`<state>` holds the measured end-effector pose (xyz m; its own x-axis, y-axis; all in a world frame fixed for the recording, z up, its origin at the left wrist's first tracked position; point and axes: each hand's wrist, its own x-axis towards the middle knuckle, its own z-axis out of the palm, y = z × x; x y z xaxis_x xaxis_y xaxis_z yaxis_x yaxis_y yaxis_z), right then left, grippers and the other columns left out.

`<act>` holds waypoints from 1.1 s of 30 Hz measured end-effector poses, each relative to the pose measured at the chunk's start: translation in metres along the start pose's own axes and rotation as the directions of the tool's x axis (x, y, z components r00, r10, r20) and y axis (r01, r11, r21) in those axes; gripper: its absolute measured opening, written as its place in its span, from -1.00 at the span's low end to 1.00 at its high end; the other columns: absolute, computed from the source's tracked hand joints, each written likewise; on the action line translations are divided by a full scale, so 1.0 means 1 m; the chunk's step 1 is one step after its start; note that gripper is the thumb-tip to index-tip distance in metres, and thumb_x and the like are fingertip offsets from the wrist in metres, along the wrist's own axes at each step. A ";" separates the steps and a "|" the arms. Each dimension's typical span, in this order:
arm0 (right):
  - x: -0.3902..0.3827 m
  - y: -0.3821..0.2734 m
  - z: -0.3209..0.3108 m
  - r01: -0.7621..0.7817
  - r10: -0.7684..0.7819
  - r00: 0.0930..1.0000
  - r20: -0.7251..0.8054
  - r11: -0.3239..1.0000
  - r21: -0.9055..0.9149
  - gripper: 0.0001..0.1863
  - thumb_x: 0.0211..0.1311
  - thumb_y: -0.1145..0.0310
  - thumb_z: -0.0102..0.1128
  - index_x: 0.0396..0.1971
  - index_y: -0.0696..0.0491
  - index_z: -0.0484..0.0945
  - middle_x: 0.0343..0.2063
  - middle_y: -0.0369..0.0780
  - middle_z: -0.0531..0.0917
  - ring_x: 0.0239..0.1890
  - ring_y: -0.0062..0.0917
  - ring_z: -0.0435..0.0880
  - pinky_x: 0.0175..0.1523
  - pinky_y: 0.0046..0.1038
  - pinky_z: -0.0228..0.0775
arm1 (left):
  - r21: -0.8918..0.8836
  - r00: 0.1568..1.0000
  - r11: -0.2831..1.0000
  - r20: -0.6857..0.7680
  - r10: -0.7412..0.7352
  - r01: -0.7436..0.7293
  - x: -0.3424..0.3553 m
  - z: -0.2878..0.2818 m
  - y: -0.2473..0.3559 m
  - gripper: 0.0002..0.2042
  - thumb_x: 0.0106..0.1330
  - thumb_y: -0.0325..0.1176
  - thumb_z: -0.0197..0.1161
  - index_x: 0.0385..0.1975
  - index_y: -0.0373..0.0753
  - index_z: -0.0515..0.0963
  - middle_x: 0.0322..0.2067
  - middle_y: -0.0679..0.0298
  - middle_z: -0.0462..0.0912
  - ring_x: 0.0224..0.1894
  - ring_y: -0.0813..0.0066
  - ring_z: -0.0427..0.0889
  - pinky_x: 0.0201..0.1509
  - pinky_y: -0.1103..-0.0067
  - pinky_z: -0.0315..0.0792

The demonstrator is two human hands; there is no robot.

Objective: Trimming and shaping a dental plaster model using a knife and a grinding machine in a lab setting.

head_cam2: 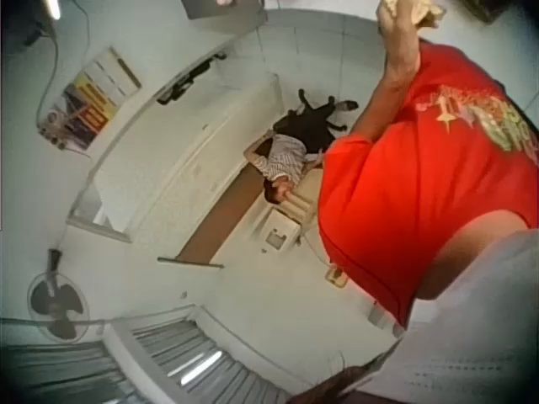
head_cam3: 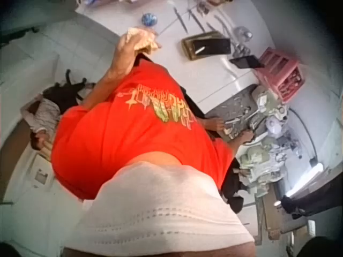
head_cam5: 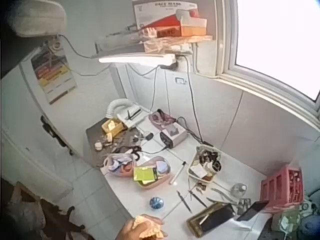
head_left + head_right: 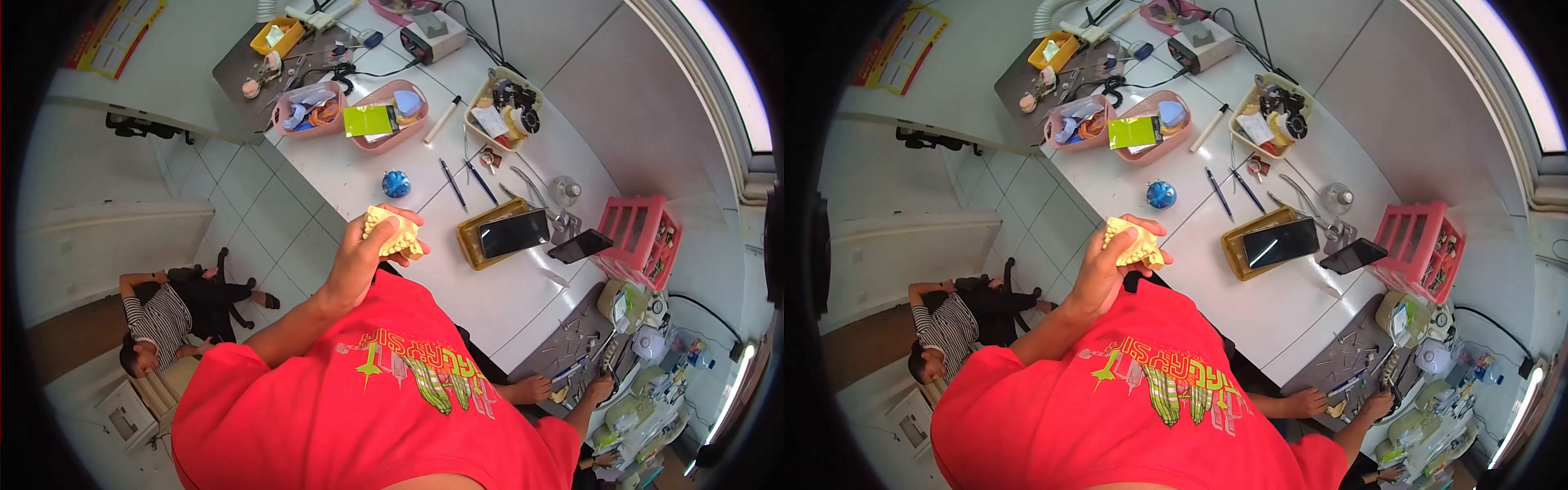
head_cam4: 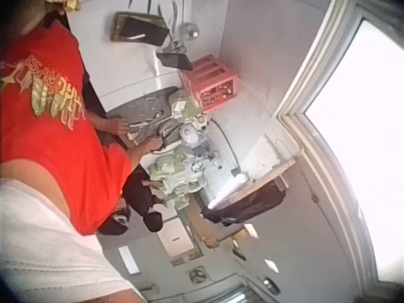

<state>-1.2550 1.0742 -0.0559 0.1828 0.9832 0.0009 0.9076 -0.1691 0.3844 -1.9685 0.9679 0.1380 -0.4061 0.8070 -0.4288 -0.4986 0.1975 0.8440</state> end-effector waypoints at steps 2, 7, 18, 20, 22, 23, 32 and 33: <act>0.005 -0.004 -0.007 -0.009 0.011 0.997 -0.075 0.999 0.035 -0.74 0.17 0.30 -0.01 -0.28 0.05 0.64 -0.29 -0.02 0.64 -0.21 -0.07 0.62 -0.15 -0.11 0.45 | -0.029 0.998 0.998 0.014 -0.054 0.054 0.001 -0.011 -0.004 -0.71 0.40 -0.19 -0.04 -0.15 -0.31 0.44 -0.15 0.21 0.57 -0.24 0.41 0.69 -0.29 0.64 0.47; 0.021 -0.007 -0.021 -0.188 0.188 0.982 0.003 0.982 -0.023 -0.73 0.22 0.29 -0.07 -0.39 0.09 0.61 -0.32 0.03 0.64 -0.24 -0.05 0.64 -0.15 -0.11 0.48 | -0.054 0.996 0.998 0.081 -0.031 0.035 0.004 -0.043 -0.003 -0.72 0.42 -0.22 -0.05 -0.15 -0.32 0.44 -0.20 0.20 0.59 -0.26 0.40 0.69 -0.35 0.65 0.49; 0.006 -0.126 -0.120 -0.380 0.379 0.922 0.074 0.858 0.345 -0.69 0.22 0.28 -0.11 -0.40 0.19 0.56 -0.58 -0.04 0.63 -0.53 -0.13 0.64 -0.36 -0.16 0.50 | -0.142 0.999 0.990 0.043 0.029 -0.022 -0.013 -0.142 0.015 -0.73 0.41 -0.20 -0.03 -0.17 -0.30 0.45 -0.21 0.21 0.59 -0.24 0.40 0.69 -0.30 0.64 0.49; 0.005 -0.145 -0.130 -0.387 0.525 0.841 -0.132 0.753 0.532 -0.67 0.26 0.24 -0.12 -0.31 0.17 0.55 -0.52 -0.07 0.63 -0.48 -0.15 0.63 -0.33 -0.18 0.49 | -0.155 0.999 0.988 0.024 0.028 -0.024 -0.021 -0.165 0.016 -0.73 0.41 -0.20 -0.02 -0.18 -0.29 0.45 -0.22 0.21 0.59 -0.24 0.40 0.69 -0.30 0.65 0.48; -0.003 -0.161 -0.138 -0.335 0.678 0.678 -0.284 0.629 0.702 -0.65 0.29 0.20 -0.12 -0.22 0.15 0.54 -0.45 -0.09 0.64 -0.44 -0.16 0.63 -0.30 -0.20 0.48 | -0.197 0.998 0.980 -0.062 0.012 -0.024 -0.025 -0.189 0.015 -0.73 0.40 -0.19 -0.02 -0.19 -0.28 0.45 -0.22 0.22 0.59 -0.24 0.40 0.69 -0.31 0.65 0.48; -0.006 -0.171 -0.144 -0.285 0.749 0.571 -0.337 0.566 0.774 -0.63 0.31 0.18 -0.12 -0.17 0.14 0.54 -0.42 -0.10 0.64 -0.41 -0.16 0.62 -0.29 -0.21 0.48 | -0.204 0.996 0.979 -0.089 0.008 -0.026 -0.026 -0.202 0.013 -0.74 0.40 -0.19 -0.01 -0.19 -0.27 0.46 -0.22 0.23 0.59 -0.25 0.39 0.69 -0.31 0.65 0.48; -0.124 -0.464 -0.332 0.222 0.368 0.921 -0.130 -0.221 0.950 -0.89 0.27 0.50 -0.08 -0.25 0.04 0.42 -0.63 -0.41 0.37 -0.65 -0.79 0.27 -0.64 -0.75 0.01 | -0.149 0.985 0.988 -0.173 0.021 -0.048 -0.037 -0.294 0.036 -0.72 0.39 -0.18 0.00 -0.16 -0.29 0.46 -0.19 0.20 0.57 -0.25 0.37 0.69 -0.32 0.66 0.47; -0.138 -0.493 -0.335 0.168 0.200 0.973 -0.119 -0.253 0.953 -0.90 0.30 0.44 -0.08 -0.36 0.01 0.45 -0.62 -0.44 0.33 -0.65 -0.82 0.22 -0.64 -0.77 -0.07 | -0.137 0.983 0.989 -0.182 0.029 -0.055 -0.037 -0.302 0.038 -0.72 0.40 -0.18 -0.01 -0.16 -0.29 0.45 -0.18 0.19 0.57 -0.24 0.36 0.68 -0.32 0.66 0.47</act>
<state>-1.8542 1.0456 0.0635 0.3140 0.9308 0.1873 0.1617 0.1420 -0.9766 -2.2039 0.7773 0.0880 -0.5531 0.6976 -0.4553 -0.5759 0.0747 0.8141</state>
